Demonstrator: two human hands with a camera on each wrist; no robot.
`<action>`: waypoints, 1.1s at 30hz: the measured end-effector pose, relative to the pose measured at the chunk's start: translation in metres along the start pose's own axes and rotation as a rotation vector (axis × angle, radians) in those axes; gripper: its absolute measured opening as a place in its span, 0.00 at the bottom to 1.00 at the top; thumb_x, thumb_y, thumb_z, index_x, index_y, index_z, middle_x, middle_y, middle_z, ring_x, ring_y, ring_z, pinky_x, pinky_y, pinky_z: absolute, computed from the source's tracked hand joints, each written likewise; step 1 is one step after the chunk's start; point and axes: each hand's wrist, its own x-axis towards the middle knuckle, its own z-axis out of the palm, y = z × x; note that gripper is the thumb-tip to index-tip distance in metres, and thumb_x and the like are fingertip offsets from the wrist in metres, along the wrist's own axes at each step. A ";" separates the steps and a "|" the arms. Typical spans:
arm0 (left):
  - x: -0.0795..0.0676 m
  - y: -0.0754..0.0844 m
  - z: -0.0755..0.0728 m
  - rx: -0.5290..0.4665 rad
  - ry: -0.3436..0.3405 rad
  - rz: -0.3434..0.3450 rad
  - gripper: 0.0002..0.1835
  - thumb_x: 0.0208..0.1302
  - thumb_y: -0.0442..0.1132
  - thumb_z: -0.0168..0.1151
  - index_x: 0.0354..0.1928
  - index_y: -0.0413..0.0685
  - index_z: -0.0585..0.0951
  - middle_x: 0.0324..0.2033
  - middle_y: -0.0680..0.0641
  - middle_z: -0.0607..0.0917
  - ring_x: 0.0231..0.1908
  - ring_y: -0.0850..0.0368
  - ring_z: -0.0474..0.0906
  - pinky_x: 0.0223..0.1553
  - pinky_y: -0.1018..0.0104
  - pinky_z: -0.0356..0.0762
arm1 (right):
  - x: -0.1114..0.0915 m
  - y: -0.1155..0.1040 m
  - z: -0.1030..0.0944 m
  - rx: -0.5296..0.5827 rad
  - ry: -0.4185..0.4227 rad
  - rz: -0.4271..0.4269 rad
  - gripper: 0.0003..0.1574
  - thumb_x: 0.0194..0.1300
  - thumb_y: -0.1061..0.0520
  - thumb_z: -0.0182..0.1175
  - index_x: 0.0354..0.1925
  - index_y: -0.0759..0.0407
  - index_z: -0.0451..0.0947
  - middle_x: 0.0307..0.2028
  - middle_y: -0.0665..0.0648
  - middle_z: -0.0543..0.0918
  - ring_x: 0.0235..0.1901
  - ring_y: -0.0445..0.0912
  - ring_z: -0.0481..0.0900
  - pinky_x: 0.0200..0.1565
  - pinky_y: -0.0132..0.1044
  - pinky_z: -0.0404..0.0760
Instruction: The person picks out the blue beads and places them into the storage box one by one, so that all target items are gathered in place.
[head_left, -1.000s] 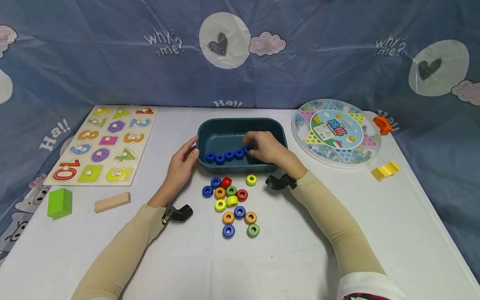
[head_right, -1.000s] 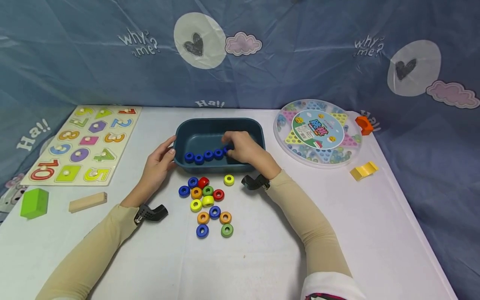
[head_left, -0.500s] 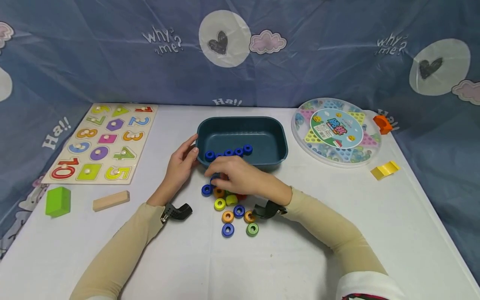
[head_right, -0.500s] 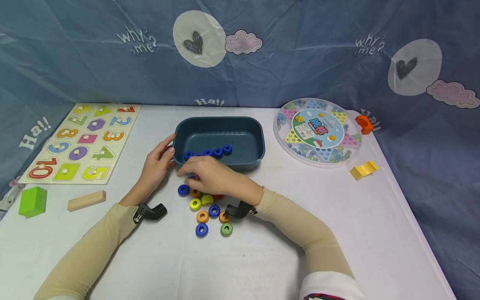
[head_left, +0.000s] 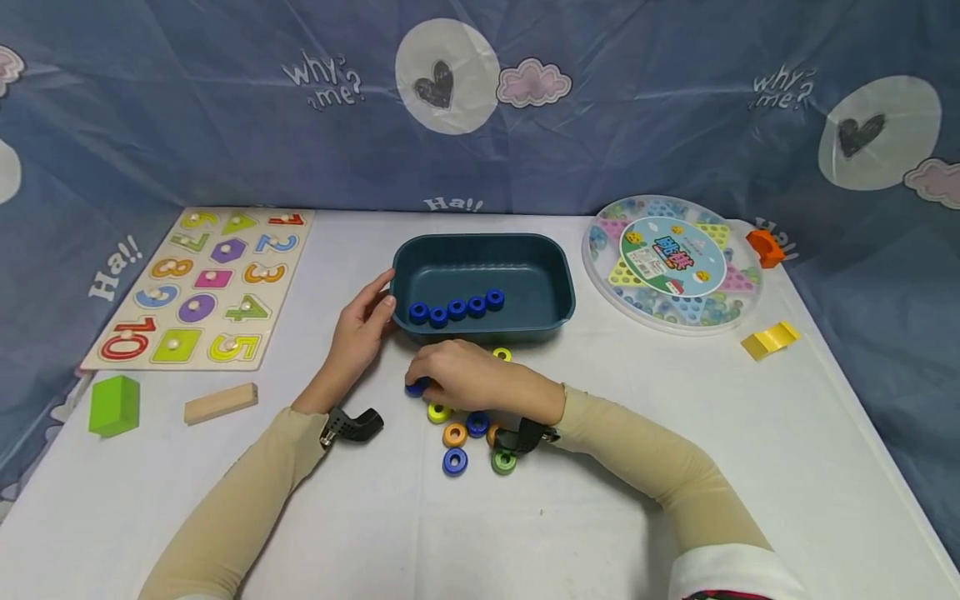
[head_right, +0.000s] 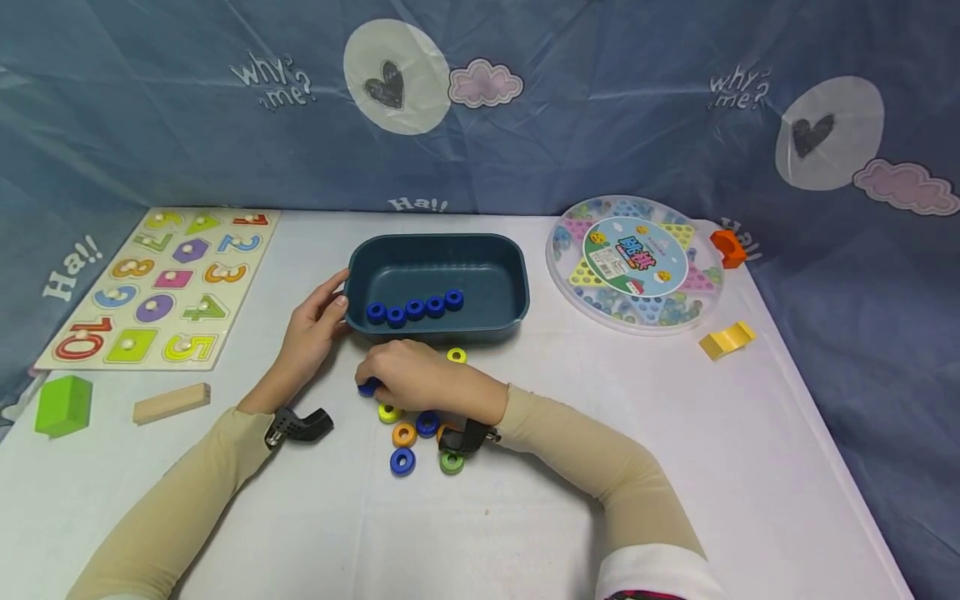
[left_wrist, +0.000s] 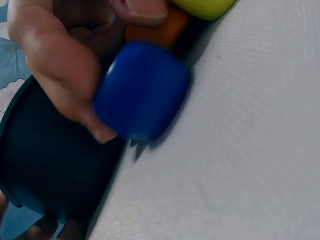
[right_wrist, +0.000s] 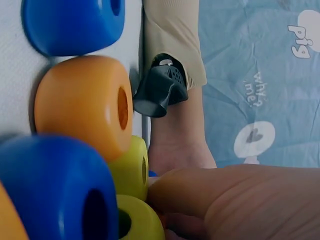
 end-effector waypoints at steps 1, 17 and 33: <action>0.001 -0.003 0.000 -0.002 0.002 -0.006 0.26 0.76 0.40 0.47 0.73 0.48 0.63 0.66 0.35 0.71 0.61 0.41 0.72 0.54 0.67 0.81 | 0.000 0.000 0.000 -0.001 0.001 0.003 0.12 0.62 0.58 0.65 0.46 0.53 0.85 0.43 0.49 0.85 0.40 0.38 0.81 0.45 0.30 0.81; 0.008 -0.025 0.000 -0.002 0.010 0.027 0.25 0.76 0.44 0.48 0.73 0.57 0.64 0.66 0.39 0.71 0.62 0.44 0.72 0.49 0.82 0.78 | -0.004 0.003 -0.003 0.007 0.060 -0.012 0.09 0.63 0.53 0.66 0.43 0.49 0.85 0.37 0.46 0.84 0.30 0.35 0.75 0.35 0.25 0.76; 0.008 -0.026 0.000 0.039 0.026 0.013 0.25 0.76 0.46 0.47 0.73 0.58 0.64 0.66 0.39 0.72 0.60 0.45 0.73 0.51 0.74 0.81 | -0.043 0.047 -0.070 0.173 0.375 -0.013 0.11 0.61 0.59 0.66 0.43 0.58 0.85 0.39 0.54 0.85 0.34 0.40 0.82 0.37 0.29 0.84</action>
